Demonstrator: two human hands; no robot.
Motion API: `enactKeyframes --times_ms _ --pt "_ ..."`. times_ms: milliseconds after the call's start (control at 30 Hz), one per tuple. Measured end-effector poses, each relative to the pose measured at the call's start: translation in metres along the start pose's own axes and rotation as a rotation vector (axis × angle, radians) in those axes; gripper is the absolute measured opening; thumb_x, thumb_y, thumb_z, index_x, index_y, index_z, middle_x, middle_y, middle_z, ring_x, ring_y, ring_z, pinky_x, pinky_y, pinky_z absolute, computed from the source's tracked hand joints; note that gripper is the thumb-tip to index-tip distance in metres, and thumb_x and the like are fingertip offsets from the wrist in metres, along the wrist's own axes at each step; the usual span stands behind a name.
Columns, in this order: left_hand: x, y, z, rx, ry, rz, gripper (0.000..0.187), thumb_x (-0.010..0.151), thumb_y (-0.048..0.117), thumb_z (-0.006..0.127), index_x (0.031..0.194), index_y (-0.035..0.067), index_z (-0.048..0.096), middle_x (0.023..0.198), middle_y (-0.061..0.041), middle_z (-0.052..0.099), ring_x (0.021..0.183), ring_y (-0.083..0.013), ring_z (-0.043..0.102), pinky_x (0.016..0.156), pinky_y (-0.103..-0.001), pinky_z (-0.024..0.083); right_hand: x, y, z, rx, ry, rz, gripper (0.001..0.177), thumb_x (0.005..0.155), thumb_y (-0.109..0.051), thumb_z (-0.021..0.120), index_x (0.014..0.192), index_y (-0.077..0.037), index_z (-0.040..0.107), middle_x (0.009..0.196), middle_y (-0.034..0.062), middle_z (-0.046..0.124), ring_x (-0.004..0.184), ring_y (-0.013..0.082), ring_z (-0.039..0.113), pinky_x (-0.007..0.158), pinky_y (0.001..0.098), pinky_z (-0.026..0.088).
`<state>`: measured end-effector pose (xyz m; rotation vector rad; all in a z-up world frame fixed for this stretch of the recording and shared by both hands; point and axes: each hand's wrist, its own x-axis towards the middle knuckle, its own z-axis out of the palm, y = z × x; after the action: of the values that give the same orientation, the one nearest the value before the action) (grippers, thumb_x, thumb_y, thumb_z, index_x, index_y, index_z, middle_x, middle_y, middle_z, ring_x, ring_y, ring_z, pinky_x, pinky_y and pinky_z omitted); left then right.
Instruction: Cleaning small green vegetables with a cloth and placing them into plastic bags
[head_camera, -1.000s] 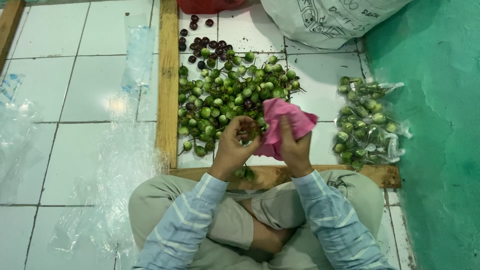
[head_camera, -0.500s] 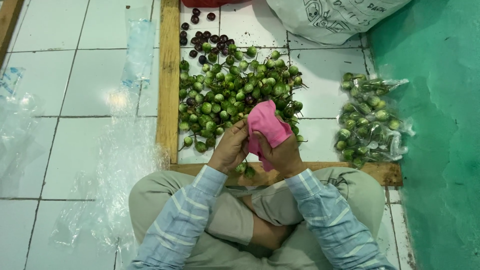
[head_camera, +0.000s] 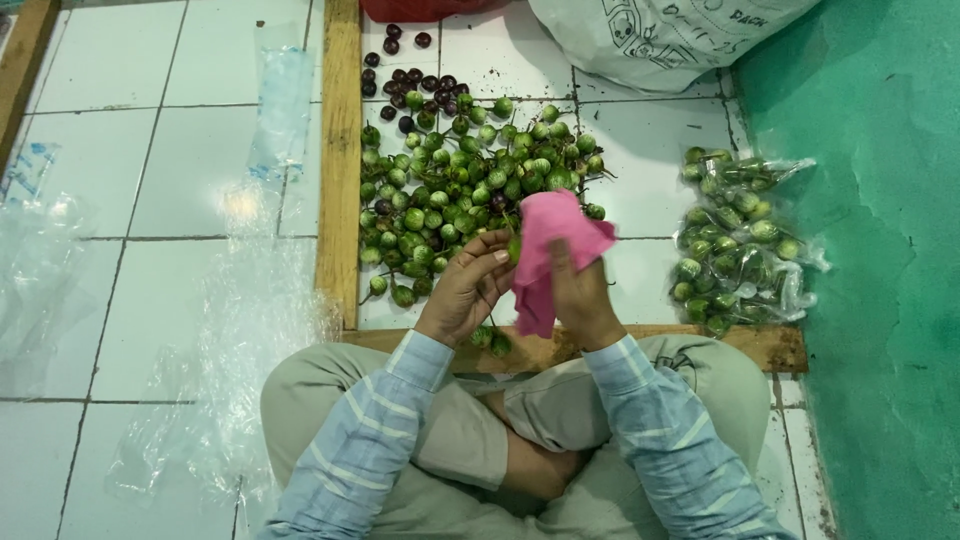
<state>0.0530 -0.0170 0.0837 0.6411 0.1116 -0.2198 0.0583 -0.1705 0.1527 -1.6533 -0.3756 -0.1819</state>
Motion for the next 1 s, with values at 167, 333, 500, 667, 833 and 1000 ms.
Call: enactKeyframes --times_ms 167,333,500,667,833,1000 --pt "0.003 -0.007 -0.014 0.028 0.005 0.018 0.025 0.097 -0.005 0.061 0.122 -0.003 0.066 0.106 -0.013 0.073 0.095 -0.0242 0.076 0.081 -0.034 0.065 -0.01 0.036 0.012 -0.243 0.023 -0.116 0.033 0.098 -0.034 0.067 0.085 -0.003 0.066 0.074 0.0247 0.067 0.077 0.0483 0.069 0.076 0.0479 0.054" --pt "0.005 -0.012 -0.01 0.09 0.005 0.053 0.03 0.097 -0.003 0.067 0.127 -0.004 0.066 0.113 -0.017 0.073 0.1 -0.0273 0.076 0.082 -0.036 0.065 -0.01 0.016 0.007 -0.286 0.053 -0.057 0.035 0.099 -0.034 0.067 0.095 0.0 0.069 0.084 0.0281 0.069 0.09 0.0507 0.07 0.08 0.0525 0.055" --pt "0.003 -0.009 -0.012 0.058 -0.023 0.029 0.029 0.097 -0.002 0.068 0.126 -0.004 0.065 0.111 -0.018 0.073 0.095 -0.0263 0.076 0.08 -0.032 0.066 -0.004 -0.004 0.008 -0.285 0.061 -0.075 0.032 0.101 -0.032 0.064 0.098 0.0 0.07 0.083 0.0273 0.068 0.084 0.0509 0.068 0.078 0.0539 0.054" --pt "0.002 -0.011 -0.009 -0.023 -0.094 0.001 0.03 0.098 -0.002 0.065 0.128 -0.003 0.063 0.116 -0.021 0.072 0.101 -0.0302 0.075 0.085 -0.036 0.065 0.003 0.03 -0.007 -0.076 0.093 -0.178 0.028 0.107 -0.022 0.055 0.096 -0.001 0.069 0.079 0.0147 0.069 0.072 0.0294 0.07 0.081 0.0425 0.056" --pt "0.006 -0.018 -0.014 -0.076 -0.13 0.001 0.03 0.101 -0.002 0.061 0.131 -0.004 0.063 0.12 -0.023 0.072 0.105 -0.0307 0.075 0.09 -0.037 0.063 -0.002 0.024 -0.007 0.117 -0.111 -0.145 0.051 0.111 -0.034 0.038 0.075 -0.009 0.064 0.058 0.0043 0.066 0.051 0.0171 0.068 0.072 0.0319 0.059" --pt "0.004 -0.022 -0.014 0.125 -0.006 0.052 0.029 0.093 0.0 0.075 0.121 0.0 0.071 0.108 -0.014 0.076 0.094 -0.0245 0.076 0.081 -0.034 0.065 0.001 0.006 -0.002 -0.141 -0.033 -0.093 0.028 0.105 -0.019 0.059 0.082 -0.003 0.066 0.062 0.0129 0.069 0.054 0.0254 0.069 0.074 0.0397 0.058"
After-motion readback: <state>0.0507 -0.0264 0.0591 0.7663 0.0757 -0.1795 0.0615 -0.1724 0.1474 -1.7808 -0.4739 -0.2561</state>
